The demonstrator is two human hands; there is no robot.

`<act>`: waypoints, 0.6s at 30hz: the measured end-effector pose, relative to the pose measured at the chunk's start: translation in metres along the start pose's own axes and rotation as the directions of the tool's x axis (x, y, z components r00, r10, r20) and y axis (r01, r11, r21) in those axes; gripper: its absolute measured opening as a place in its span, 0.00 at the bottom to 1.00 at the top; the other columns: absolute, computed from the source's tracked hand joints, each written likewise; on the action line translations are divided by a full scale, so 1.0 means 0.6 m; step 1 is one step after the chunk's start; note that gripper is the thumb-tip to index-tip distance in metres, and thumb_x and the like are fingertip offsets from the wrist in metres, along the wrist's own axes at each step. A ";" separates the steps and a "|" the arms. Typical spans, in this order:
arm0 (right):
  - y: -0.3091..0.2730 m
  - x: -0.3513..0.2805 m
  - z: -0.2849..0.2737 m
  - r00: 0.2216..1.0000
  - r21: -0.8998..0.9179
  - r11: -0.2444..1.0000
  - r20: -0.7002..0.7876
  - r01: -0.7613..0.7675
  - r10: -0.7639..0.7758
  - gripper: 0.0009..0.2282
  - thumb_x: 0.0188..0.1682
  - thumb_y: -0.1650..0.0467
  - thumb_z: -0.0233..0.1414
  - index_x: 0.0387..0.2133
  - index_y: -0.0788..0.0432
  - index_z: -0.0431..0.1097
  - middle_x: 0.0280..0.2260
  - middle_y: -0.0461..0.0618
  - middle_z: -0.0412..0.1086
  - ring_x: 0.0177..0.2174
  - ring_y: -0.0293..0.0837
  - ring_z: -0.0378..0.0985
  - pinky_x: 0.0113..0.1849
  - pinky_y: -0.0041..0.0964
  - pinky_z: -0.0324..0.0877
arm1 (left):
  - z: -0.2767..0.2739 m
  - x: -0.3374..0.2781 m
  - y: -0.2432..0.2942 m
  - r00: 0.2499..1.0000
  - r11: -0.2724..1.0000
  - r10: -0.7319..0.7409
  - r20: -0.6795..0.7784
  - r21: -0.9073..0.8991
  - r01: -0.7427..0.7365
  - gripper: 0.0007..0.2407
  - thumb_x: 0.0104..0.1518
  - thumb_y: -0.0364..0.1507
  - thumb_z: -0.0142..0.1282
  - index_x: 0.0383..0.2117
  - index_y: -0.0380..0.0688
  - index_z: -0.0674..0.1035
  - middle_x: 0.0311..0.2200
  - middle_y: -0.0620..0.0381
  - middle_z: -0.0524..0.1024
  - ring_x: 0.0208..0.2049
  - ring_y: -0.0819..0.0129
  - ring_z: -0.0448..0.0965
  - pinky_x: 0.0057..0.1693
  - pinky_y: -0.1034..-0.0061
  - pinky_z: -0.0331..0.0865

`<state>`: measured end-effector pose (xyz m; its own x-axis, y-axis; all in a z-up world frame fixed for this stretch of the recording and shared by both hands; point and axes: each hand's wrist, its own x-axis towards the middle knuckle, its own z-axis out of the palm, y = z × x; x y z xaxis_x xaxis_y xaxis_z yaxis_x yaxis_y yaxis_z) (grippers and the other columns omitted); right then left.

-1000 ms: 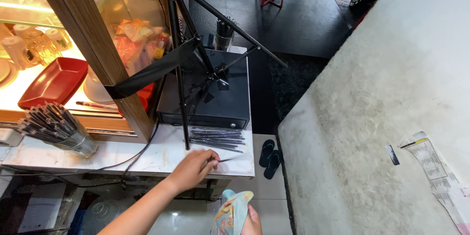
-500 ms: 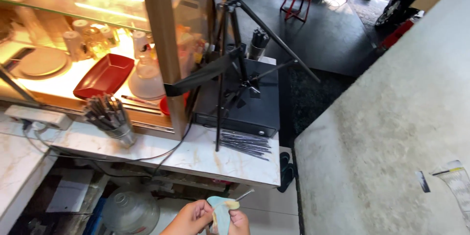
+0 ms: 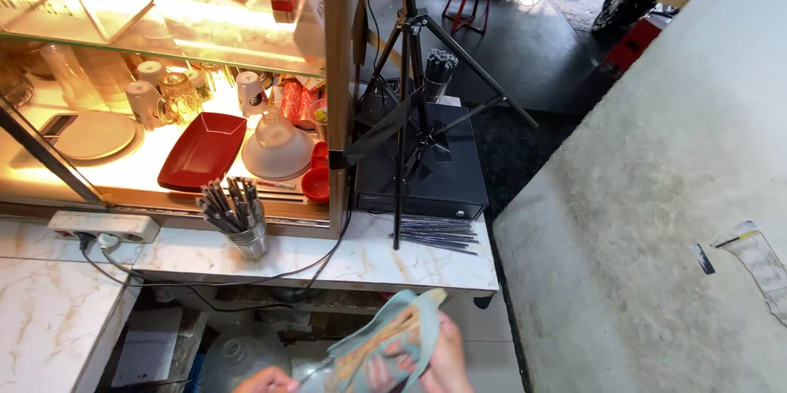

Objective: The recorder is individually wiping down and cleaning reusable metal straws using a cloth before placing them in containers.

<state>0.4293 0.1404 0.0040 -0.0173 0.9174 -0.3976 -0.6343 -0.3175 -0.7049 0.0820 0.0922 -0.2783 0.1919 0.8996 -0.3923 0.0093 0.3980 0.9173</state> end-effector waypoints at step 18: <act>0.199 -0.155 0.128 0.973 -0.219 0.965 0.208 0.143 -0.097 0.06 0.48 0.76 0.57 0.37 0.64 0.77 0.35 0.48 0.77 0.36 0.36 0.79 0.41 0.32 0.75 | 0.061 -0.157 0.246 0.971 0.953 0.233 0.051 0.187 -0.238 0.07 0.49 0.23 0.67 0.31 0.37 0.81 0.22 0.54 0.83 0.26 0.74 0.81 0.37 0.77 0.75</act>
<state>0.2957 0.0355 0.0022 -0.1158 0.9737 -0.1962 -0.4454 -0.2274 -0.8659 0.1015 0.0599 -0.1033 0.2384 0.9572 -0.1643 0.1471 0.1316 0.9803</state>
